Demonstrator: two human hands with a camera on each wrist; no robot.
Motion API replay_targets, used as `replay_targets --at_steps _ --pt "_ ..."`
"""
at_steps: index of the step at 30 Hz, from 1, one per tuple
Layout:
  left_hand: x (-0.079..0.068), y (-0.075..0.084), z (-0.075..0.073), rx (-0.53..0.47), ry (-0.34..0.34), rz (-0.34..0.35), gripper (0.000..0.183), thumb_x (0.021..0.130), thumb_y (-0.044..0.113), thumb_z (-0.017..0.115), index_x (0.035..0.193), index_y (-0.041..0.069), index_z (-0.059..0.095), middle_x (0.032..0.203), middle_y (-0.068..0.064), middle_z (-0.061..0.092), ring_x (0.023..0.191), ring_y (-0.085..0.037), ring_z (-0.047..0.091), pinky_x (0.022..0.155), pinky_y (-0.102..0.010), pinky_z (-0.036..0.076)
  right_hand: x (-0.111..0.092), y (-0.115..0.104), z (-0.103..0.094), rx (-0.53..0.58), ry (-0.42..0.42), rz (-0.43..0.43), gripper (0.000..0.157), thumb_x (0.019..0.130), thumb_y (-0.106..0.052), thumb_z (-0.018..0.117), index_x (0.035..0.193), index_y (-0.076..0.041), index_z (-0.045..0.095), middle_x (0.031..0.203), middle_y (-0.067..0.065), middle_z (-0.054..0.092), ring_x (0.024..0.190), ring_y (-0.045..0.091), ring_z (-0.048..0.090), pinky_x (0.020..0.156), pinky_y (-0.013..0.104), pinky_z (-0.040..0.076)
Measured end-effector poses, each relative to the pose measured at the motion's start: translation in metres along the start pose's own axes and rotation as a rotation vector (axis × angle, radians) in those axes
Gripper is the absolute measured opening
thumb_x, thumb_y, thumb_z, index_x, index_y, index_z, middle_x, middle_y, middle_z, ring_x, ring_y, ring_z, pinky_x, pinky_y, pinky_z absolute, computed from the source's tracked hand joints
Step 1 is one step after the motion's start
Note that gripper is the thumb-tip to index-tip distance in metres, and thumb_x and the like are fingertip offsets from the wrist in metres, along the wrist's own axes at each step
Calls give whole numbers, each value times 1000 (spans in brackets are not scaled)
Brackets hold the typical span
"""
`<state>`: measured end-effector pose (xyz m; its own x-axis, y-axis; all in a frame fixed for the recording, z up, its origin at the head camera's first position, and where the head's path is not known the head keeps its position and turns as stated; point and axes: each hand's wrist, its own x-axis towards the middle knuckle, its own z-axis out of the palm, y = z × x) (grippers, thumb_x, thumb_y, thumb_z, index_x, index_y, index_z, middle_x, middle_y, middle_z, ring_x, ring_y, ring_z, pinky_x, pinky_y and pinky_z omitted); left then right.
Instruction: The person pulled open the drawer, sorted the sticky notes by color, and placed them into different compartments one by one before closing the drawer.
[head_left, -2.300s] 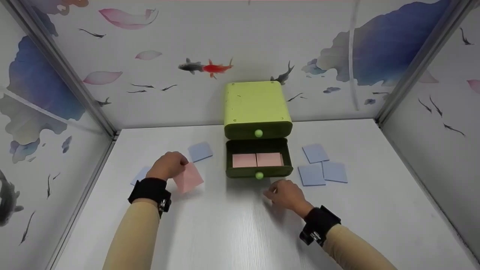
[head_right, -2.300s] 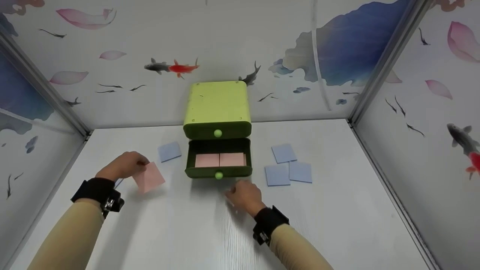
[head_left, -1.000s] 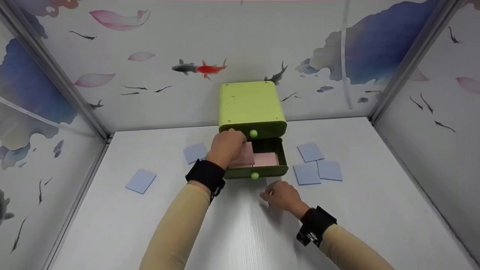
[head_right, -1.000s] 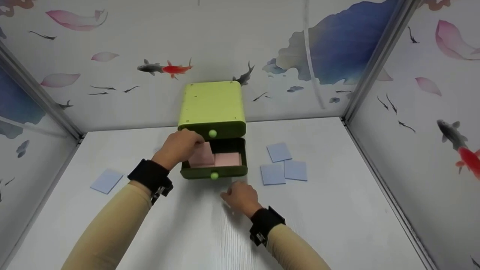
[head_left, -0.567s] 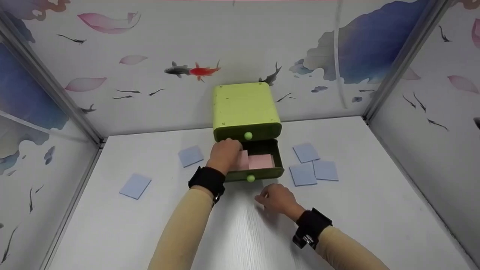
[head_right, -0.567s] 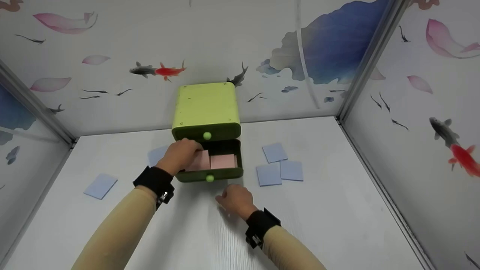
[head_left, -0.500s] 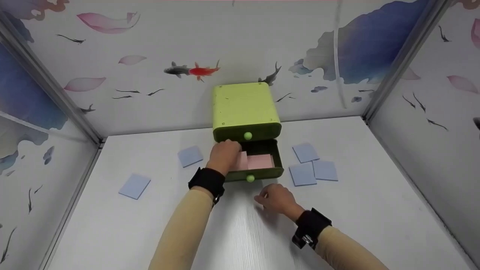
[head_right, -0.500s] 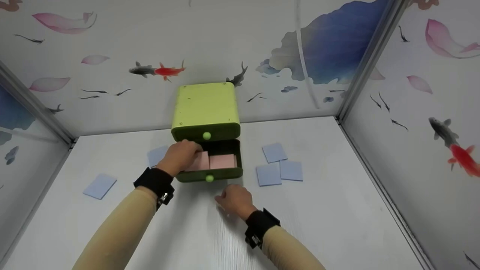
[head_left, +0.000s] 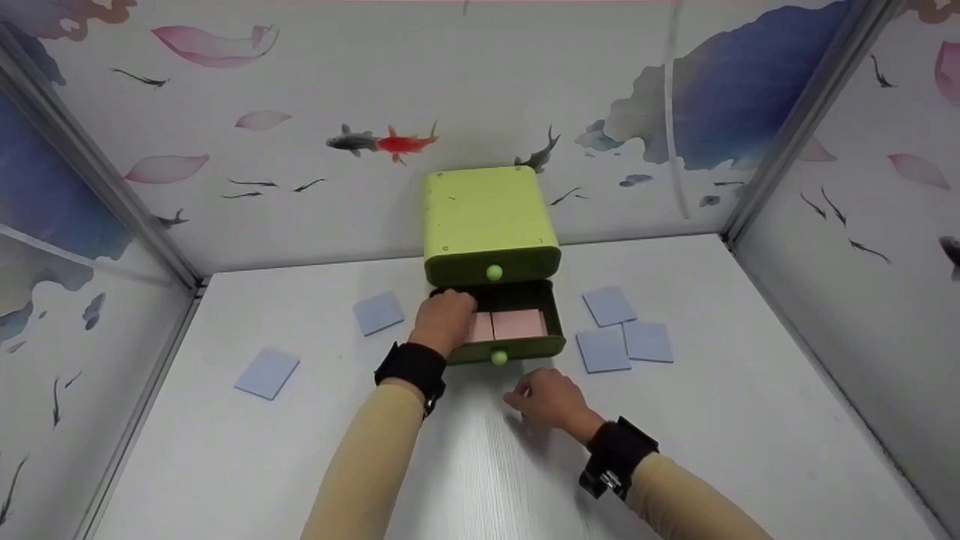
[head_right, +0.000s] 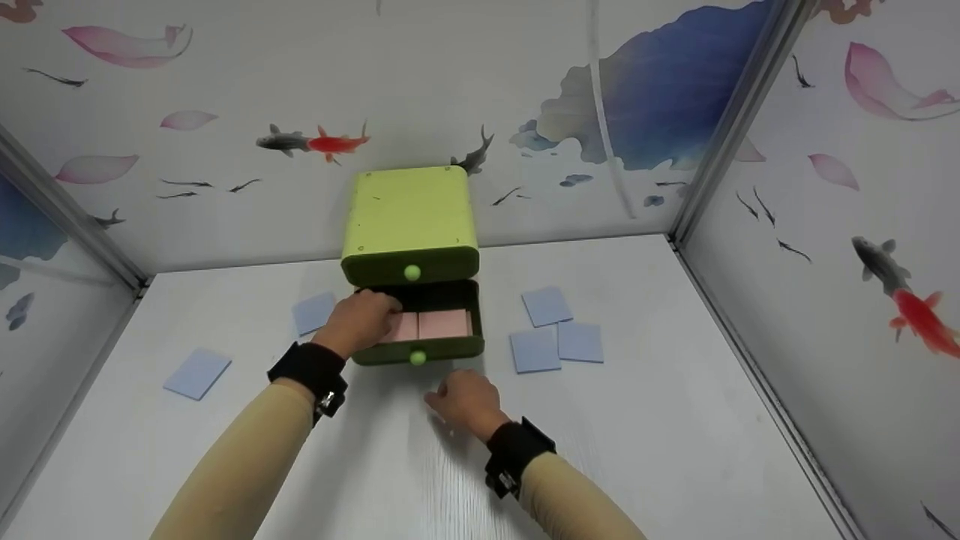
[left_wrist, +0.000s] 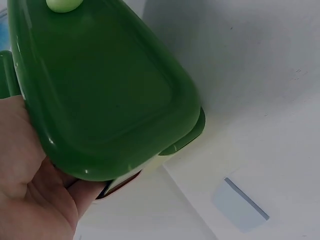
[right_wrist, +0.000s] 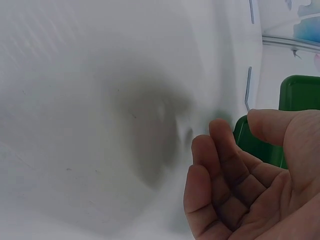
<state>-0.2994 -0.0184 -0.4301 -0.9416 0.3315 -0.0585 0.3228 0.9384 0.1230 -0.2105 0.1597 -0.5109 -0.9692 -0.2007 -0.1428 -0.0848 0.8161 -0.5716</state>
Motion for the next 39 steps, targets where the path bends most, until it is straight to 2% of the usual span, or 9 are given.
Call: replay_targets --at_steps 6,12,18,20,22,25,30,33,39 --pt "-5 -1 -7 -73 -2 17 22 100 12 53 108 11 73 108 -10 72 98 -28 67 83 -42 54 -1 -1 -1 1 7 -40 25 91 -33 66 79 -12 75 61 -4 65 53 9 56 53 28 43" --pt "-11 -7 -26 -198 -35 55 24 96 18 61 117 11 71 118 -6 71 110 -26 65 95 -42 51 -1 -1 -3 -1 1 -33 26 92 -33 66 79 -13 76 62 -4 66 53 9 55 52 27 41" --pt "-20 -26 -52 -335 -115 67 31 97 28 58 120 10 70 121 -8 69 112 -26 64 96 -42 50 0 -4 -7 15 -2 -24 28 92 -33 65 81 -11 77 62 -3 66 52 9 55 50 26 39" --pt "-22 -37 -60 -375 -111 57 33 98 34 56 113 10 73 114 -7 72 100 -23 66 89 -39 52 0 -5 -7 19 1 -29 28 92 -32 65 82 -9 77 62 -3 67 52 9 54 50 26 38" --pt "-24 -47 -65 -413 -80 26 38 98 40 54 106 10 75 105 -7 74 92 -21 66 84 -38 52 1 -7 -8 17 11 -39 29 92 -31 65 80 -8 77 61 -3 67 51 9 53 49 25 37" --pt "-26 -59 -69 -479 27 -79 43 97 46 50 100 12 76 93 -6 75 83 -20 64 78 -37 50 2 -9 -8 28 20 -54 29 93 -31 64 81 -7 77 63 0 68 51 9 52 48 24 36" --pt "-23 -62 -63 -528 186 -235 50 98 48 47 117 7 71 114 -11 72 100 -27 67 88 -42 52 2 -16 -10 71 41 -89 30 94 -34 63 83 -9 76 64 0 69 51 9 53 48 25 38" --pt "-21 -58 -58 -552 197 -274 56 99 50 44 122 5 68 124 -13 67 105 -29 66 90 -42 52 3 -21 -12 94 50 -109 29 94 -34 63 81 -11 74 63 -2 67 51 9 52 48 26 36" --pt "-18 -50 -56 -606 180 -317 63 100 57 38 108 4 72 109 -14 69 91 -26 65 78 -38 50 6 -30 -14 121 69 -103 33 94 -35 64 67 -15 65 57 -6 60 48 9 46 46 24 30"
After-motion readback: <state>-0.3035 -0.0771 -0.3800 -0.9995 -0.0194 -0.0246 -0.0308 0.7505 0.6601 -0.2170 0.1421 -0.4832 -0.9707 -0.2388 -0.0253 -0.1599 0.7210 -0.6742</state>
